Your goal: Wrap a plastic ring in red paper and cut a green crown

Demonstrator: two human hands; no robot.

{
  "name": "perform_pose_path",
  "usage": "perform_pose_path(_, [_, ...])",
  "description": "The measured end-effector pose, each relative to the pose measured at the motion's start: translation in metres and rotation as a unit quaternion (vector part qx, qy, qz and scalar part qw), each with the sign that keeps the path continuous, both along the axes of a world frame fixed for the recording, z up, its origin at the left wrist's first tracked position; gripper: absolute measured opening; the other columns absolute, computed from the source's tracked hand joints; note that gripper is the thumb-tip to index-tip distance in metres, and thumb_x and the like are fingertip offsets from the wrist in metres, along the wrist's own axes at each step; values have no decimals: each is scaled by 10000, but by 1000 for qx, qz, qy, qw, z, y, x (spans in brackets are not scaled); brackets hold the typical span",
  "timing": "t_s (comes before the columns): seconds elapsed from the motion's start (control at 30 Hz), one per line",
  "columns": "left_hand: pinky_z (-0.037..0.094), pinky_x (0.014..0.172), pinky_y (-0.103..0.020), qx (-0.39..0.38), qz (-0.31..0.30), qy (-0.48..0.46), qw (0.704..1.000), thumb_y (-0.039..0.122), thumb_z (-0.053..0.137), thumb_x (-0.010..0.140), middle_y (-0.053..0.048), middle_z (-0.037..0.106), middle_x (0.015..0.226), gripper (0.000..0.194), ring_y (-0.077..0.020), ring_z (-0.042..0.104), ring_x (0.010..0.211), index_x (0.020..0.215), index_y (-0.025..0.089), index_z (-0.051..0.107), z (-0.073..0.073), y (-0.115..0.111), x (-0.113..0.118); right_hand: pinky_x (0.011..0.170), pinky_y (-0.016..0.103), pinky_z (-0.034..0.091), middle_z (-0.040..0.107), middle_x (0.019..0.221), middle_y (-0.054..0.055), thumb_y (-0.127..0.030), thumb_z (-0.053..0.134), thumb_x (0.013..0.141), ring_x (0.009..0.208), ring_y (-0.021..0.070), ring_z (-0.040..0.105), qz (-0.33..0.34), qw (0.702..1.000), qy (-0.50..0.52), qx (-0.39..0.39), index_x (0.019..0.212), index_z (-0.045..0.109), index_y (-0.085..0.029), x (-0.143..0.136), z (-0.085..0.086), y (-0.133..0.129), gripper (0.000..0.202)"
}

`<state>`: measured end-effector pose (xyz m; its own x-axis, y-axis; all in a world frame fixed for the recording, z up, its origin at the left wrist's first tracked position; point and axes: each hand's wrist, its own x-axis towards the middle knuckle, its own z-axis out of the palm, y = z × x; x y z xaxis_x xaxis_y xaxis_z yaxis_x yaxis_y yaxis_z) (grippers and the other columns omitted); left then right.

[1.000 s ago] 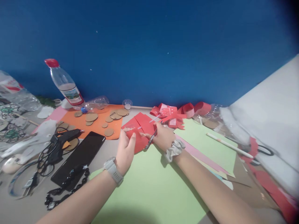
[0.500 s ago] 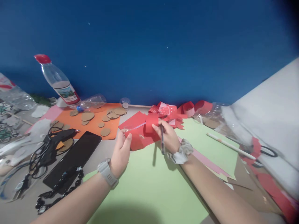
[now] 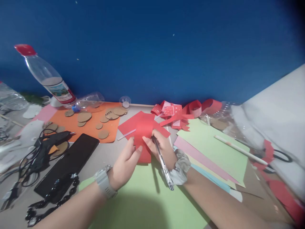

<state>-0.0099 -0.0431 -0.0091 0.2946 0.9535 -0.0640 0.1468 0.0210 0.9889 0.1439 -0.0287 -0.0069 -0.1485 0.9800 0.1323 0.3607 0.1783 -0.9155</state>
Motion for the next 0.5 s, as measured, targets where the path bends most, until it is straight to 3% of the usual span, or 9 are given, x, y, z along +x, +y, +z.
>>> perform_pose_path(0.23, [409, 860, -357, -10, 5, 5, 1000, 285, 414, 927, 15, 477, 791, 85, -159, 482, 756, 941, 215, 461, 1, 0, -1, 544, 232, 310, 424, 638, -68, -386, 452, 945, 553, 98, 377, -30, 999, -14, 12, 739, 387, -213, 0, 0, 2, 277])
perform_pose_path(0.5, [422, 852, -317, 2, -16, -31, 999, 259, 403, 943, -16, 547, 944, 141, -160, 501, 855, 1033, 204, 496, 1, 0, -1, 521, 222, 299, 370, 601, -79, -346, 496, 925, 530, 91, 360, -29, 999, -26, 19, 704, 337, -214, -2, -1, 0, 302])
